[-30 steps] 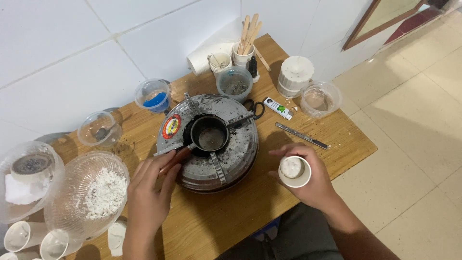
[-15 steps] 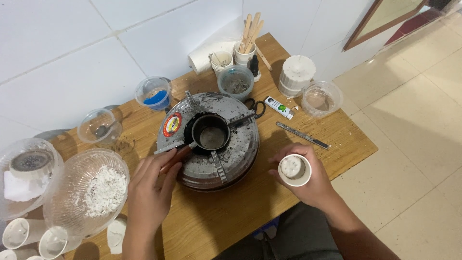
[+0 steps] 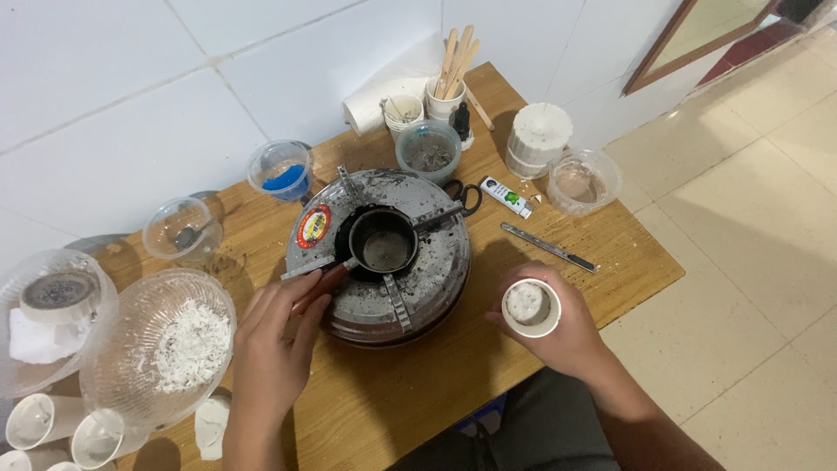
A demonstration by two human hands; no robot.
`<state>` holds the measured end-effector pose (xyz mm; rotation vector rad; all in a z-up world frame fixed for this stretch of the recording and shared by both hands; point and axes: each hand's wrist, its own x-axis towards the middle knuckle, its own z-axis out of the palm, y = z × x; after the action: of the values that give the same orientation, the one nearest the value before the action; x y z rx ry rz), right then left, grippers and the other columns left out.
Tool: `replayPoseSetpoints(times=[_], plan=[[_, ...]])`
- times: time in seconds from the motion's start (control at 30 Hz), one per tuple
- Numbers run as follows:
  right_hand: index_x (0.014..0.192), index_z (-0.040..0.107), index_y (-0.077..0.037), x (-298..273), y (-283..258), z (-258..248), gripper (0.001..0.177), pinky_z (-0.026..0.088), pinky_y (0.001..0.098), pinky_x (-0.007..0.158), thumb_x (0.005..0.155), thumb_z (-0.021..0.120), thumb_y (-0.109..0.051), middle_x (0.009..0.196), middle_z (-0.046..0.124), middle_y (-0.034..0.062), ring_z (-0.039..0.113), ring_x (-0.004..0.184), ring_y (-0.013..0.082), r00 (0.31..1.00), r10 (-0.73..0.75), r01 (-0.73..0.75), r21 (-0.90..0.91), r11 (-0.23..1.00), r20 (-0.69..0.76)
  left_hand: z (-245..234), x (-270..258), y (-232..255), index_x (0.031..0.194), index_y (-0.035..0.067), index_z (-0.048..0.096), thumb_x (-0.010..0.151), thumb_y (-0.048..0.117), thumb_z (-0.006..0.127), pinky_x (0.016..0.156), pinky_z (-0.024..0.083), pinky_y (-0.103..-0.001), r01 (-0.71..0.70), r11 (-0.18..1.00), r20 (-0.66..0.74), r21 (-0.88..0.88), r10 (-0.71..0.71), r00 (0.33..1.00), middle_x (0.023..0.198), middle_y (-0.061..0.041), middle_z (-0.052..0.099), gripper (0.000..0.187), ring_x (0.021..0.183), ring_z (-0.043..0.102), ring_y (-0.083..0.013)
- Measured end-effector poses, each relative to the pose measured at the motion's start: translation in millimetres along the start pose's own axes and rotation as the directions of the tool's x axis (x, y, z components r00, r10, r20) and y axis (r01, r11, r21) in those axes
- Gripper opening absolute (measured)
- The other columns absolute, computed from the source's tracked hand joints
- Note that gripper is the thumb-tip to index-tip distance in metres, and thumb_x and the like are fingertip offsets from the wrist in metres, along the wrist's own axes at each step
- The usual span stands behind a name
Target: Stirring and melting wax in a small metal container on a portable electric stove.
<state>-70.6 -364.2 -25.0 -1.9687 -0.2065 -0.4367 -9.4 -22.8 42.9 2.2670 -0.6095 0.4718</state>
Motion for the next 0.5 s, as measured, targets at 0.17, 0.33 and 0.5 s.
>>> replayPoseSetpoints(times=[0.17,0.33,0.5], plan=[[0.120,0.060,-0.015,-0.5,-0.1,-0.5,0.065,0.056,0.0334,0.088,0.067,0.098,-0.020,0.110,0.074,0.0019,0.074,0.100,0.0169,0.999,0.042,-0.041,-0.062,0.997,0.007,0.3,-0.1,-0.7,0.123,0.007,0.068,0.097,0.009,0.069,0.088,0.050,-0.036,0.014,1.000,0.008,0.016,-0.014,1.000,0.112,-0.009,0.073,0.027,0.104,0.065,-0.0252],[0.118,0.063,-0.016,-1.1,2.3,-0.9,0.068,0.053,0.0321,0.086,0.062,0.101,-0.024,0.107,0.074,-0.0001,0.072,0.098,0.0153,0.990,0.136,-0.132,-0.086,0.988,0.044,0.0,0.3,0.5,0.123,0.006,0.067,0.097,0.009,0.068,0.087,0.049,-0.034,0.018,1.000,0.009,-0.010,-0.018,1.000,0.111,-0.009,0.072,0.025,0.101,0.065,-0.0245],[0.121,0.059,-0.017,-1.2,1.7,-1.8,0.073,0.055,0.0345,0.085,0.062,0.101,-0.024,0.109,0.074,0.0010,0.073,0.099,0.0175,0.988,0.131,-0.125,-0.076,0.989,0.078,-0.5,0.3,2.3,0.123,0.006,0.067,0.097,0.008,0.068,0.088,0.050,-0.035,0.026,1.000,0.007,-0.008,-0.026,1.000,0.111,-0.009,0.072,0.026,0.103,0.065,-0.0246]])
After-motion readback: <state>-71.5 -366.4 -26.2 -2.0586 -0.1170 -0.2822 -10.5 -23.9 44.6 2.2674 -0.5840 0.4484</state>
